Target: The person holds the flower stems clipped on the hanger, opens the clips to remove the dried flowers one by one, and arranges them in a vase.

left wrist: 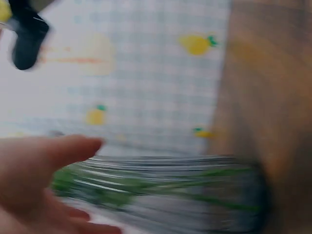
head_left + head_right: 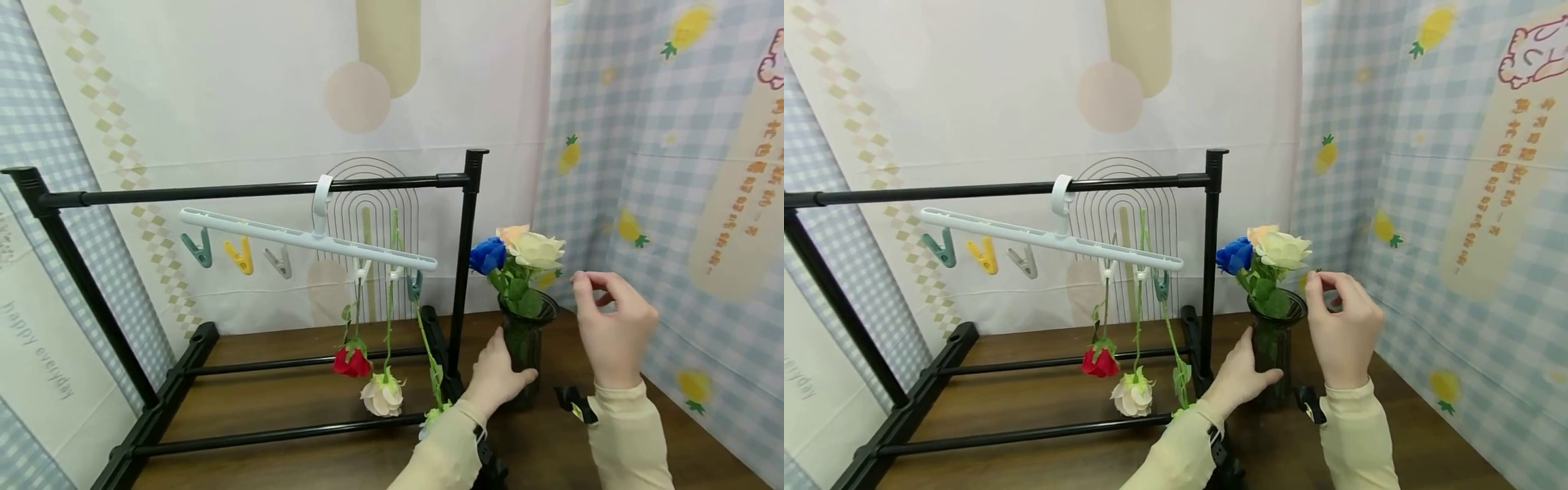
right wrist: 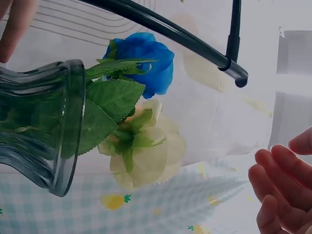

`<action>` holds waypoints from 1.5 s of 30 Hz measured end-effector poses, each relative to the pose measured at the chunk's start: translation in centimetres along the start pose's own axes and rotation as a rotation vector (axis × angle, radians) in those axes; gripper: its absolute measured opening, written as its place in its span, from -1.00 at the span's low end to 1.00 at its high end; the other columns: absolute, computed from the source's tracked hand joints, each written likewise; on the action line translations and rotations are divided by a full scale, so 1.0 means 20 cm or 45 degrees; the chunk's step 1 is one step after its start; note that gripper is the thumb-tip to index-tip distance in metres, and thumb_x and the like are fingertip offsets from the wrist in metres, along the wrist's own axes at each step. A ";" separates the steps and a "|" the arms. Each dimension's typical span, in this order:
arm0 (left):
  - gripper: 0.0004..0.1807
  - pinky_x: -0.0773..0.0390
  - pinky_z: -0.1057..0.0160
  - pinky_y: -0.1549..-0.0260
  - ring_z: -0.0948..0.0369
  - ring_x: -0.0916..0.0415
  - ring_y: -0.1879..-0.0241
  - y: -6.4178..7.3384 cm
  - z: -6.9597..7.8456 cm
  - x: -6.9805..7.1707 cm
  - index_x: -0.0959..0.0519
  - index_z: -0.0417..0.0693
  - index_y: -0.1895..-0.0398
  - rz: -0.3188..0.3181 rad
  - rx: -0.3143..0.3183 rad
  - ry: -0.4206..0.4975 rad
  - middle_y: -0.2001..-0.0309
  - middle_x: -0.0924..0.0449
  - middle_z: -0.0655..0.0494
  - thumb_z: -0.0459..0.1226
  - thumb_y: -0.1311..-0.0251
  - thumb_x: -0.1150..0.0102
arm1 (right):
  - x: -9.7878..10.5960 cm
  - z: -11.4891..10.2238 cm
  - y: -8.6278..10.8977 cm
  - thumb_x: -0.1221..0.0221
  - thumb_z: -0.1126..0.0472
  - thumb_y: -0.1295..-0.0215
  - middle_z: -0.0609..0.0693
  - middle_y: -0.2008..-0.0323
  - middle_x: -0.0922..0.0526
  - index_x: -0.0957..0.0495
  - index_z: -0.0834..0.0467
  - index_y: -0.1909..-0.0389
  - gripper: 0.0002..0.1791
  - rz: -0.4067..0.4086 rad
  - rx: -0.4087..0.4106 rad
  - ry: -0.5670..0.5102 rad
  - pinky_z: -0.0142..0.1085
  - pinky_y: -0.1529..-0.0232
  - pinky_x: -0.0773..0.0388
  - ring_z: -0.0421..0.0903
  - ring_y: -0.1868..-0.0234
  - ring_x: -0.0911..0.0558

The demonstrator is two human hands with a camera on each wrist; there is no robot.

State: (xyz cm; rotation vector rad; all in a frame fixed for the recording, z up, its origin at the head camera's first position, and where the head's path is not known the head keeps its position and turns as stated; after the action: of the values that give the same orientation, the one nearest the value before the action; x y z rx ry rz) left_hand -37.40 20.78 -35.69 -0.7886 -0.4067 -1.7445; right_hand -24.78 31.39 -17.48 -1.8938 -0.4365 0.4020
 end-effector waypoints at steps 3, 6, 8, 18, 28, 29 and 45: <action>-0.08 -0.40 0.16 -0.07 0.17 -0.33 -0.18 0.06 0.04 0.01 -0.03 0.10 -0.36 -0.193 -0.012 -0.212 -0.26 -0.27 0.18 0.19 0.05 -0.14 | -0.02 0.00 0.00 -0.19 0.21 -0.08 -0.01 0.58 -0.64 -0.64 0.27 0.52 -0.81 -0.025 0.000 0.016 -0.69 0.48 -0.19 -0.65 0.55 -0.28; -0.18 -0.46 0.29 0.03 0.27 -0.42 -0.09 0.15 0.09 0.05 -0.15 0.12 -0.31 -0.357 -0.110 -0.359 -0.17 -0.39 0.25 0.23 0.00 -0.05 | -0.06 -0.02 0.01 -0.19 0.20 -0.09 0.14 0.55 -0.63 -0.64 0.25 0.49 -0.82 -0.100 0.011 0.029 -0.71 0.48 -0.19 -0.66 0.54 -0.27; -0.31 -0.49 0.37 0.14 0.34 -0.48 0.00 0.21 0.12 0.12 -0.29 0.13 -0.23 -0.421 -0.211 -0.393 -0.07 -0.49 0.29 0.21 -0.06 0.01 | -0.10 -0.04 0.01 -0.18 0.19 -0.09 0.14 0.53 -0.65 -0.64 0.25 0.47 -0.82 -0.165 0.028 0.038 -0.70 0.47 -0.20 -0.68 0.53 -0.25; -0.68 -0.47 0.45 0.31 0.48 -0.53 0.34 0.46 0.15 0.74 -0.57 0.17 0.12 -0.292 -0.501 0.214 0.32 -0.66 0.32 0.05 -0.19 0.04 | -0.38 -0.25 0.15 -0.18 0.21 -0.10 0.01 0.46 -0.64 -0.62 0.17 0.41 -0.89 -0.448 0.156 -0.079 -0.56 0.40 -0.30 -0.26 0.47 -0.47; -0.72 -0.51 0.24 0.25 0.22 -0.56 0.27 0.36 -0.36 1.38 -0.57 -0.02 0.16 0.706 -0.111 0.494 0.28 -0.66 0.10 -0.09 -0.15 -0.09 | -0.76 -0.56 0.30 -0.14 0.14 -0.16 -0.15 0.53 -0.61 -0.60 0.06 0.34 -0.89 -0.806 0.248 -0.193 -0.44 0.55 -0.36 -0.31 0.57 -0.47; -0.70 -0.51 0.22 0.22 0.19 -0.55 0.22 0.35 -0.39 1.40 -0.55 -0.04 0.11 0.746 -0.086 0.476 0.23 -0.65 0.09 -0.10 -0.15 -0.09 | -0.80 -0.58 0.32 -0.14 0.13 -0.17 -0.16 0.55 -0.61 -0.60 0.04 0.35 -0.89 -0.848 0.254 -0.176 -0.44 0.56 -0.35 -0.33 0.59 -0.45; -0.59 -0.50 0.11 0.11 0.07 -0.52 0.06 0.08 -0.61 1.24 -0.53 -0.10 0.00 0.561 0.054 0.393 0.08 -0.60 -0.06 -0.08 -0.15 -0.08 | -1.19 -0.66 0.45 -0.10 -0.05 -0.16 -0.07 0.80 -0.53 -0.63 0.16 0.36 -0.65 -0.813 0.264 0.172 -0.45 0.85 -0.03 -0.28 0.89 -0.20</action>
State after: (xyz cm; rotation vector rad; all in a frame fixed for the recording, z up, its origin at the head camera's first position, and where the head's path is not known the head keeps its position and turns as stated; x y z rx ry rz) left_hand -43.48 -4.98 -27.65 -0.5177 -0.0524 -1.4052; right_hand -38.47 6.27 -19.73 -1.4714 -0.8374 -0.1030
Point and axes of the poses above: each hand's wrist, its own y-axis away from the middle knuckle, its own x-axis out of the back of the hand, z = x × y, the point moved 10 cm from there along -y, towards the middle knuckle
